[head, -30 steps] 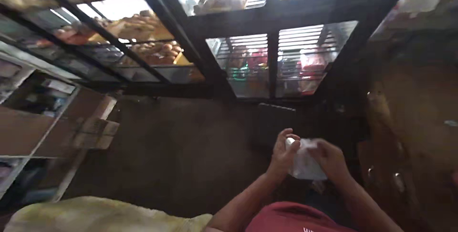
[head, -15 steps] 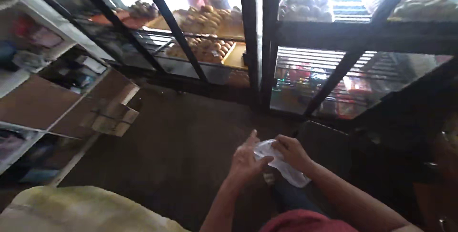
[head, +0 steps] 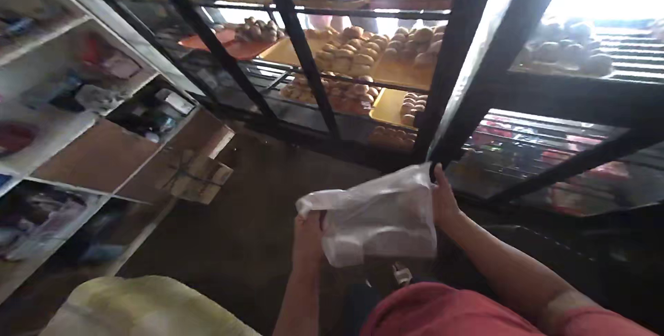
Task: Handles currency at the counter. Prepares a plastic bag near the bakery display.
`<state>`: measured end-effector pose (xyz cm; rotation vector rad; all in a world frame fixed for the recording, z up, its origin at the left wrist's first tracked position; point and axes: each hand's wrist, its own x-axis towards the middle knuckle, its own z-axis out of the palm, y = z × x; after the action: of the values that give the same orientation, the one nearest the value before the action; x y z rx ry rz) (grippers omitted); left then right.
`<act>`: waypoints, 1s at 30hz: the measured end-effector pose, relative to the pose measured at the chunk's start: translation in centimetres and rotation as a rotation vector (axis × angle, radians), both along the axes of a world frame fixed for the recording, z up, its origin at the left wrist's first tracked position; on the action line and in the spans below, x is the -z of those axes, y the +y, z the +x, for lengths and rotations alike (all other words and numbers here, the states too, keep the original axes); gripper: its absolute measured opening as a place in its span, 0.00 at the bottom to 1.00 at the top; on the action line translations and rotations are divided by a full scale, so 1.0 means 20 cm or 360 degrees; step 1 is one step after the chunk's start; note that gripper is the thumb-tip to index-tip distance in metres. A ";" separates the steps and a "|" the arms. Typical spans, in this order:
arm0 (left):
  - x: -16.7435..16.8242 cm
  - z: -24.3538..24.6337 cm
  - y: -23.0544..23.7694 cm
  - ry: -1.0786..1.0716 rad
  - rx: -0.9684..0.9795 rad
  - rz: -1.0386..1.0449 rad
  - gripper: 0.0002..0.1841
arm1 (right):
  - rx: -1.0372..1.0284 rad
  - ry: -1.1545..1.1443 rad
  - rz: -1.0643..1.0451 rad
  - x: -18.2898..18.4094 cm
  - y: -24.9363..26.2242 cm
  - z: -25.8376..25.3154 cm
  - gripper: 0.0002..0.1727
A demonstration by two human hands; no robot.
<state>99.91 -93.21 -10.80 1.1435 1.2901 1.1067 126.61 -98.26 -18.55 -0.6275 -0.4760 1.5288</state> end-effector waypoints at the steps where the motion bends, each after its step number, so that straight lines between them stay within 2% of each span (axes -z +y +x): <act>1: 0.00 -0.04 0.06 -0.0019 -0.0090 -0.0013 0.15 | -0.0067 0.0060 -0.0024 0.01 0.08 -0.06 0.49; 2: 0.02 -0.09 0.14 -0.0049 -0.0154 -0.0010 0.15 | -0.0194 0.0064 -0.0020 0.02 0.15 -0.13 0.53; 5: 0.08 -0.21 0.39 -0.0089 -0.0213 -0.0022 0.16 | -0.0564 0.0069 0.0090 0.02 0.36 -0.33 0.59; 7: 0.12 -0.33 0.53 -0.0015 -0.0146 -0.0072 0.15 | -0.0453 0.0060 0.0071 0.03 0.47 -0.45 0.56; 8: 0.12 -0.39 0.61 0.0007 -0.0115 -0.0080 0.15 | -0.0248 -0.0103 0.0007 0.00 0.53 -0.51 0.47; 10: 0.12 -0.51 0.76 0.0020 -0.0056 -0.0092 0.14 | 0.0073 -0.0639 -0.0050 -0.05 0.68 -0.62 0.18; 11: 0.12 -0.57 0.83 0.0019 -0.0031 -0.0097 0.14 | 0.0108 -0.0768 0.0008 -0.04 0.76 -0.66 0.11; 12: 0.13 -0.63 0.90 0.0016 0.0011 -0.0093 0.13 | 0.0110 -0.0861 0.0063 -0.03 0.84 -0.70 0.10; 15: 0.16 -0.78 1.09 -0.0036 0.0177 -0.0131 0.15 | 0.0099 -0.1006 0.0120 -0.04 0.98 -0.78 0.15; 19: 0.16 -0.84 1.25 -0.0439 0.0271 -0.0374 0.18 | 0.0231 -0.1001 -0.0118 -0.08 1.06 -0.86 0.16; 22: 0.24 -0.86 1.36 -0.0385 0.0423 -0.0444 0.10 | 0.0357 -0.1097 -0.0183 -0.10 1.16 -0.83 0.17; 25: 0.33 -0.84 1.38 -0.0184 0.0442 -0.0468 0.15 | 0.0417 -0.1217 -0.0235 -0.16 1.18 -0.82 0.17; 27: 0.38 -0.80 1.40 -0.0207 0.0450 -0.0482 0.19 | 0.0449 -0.1252 -0.0262 -0.21 1.19 -0.81 0.14; 30: 0.43 -0.74 1.41 -0.0346 0.0437 -0.0516 0.15 | 0.0527 -0.1199 -0.0301 -0.22 1.20 -0.78 0.11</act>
<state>85.09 -64.96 -19.36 0.8980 1.0600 0.7630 110.96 -74.22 -14.07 -1.3714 -0.7498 0.9910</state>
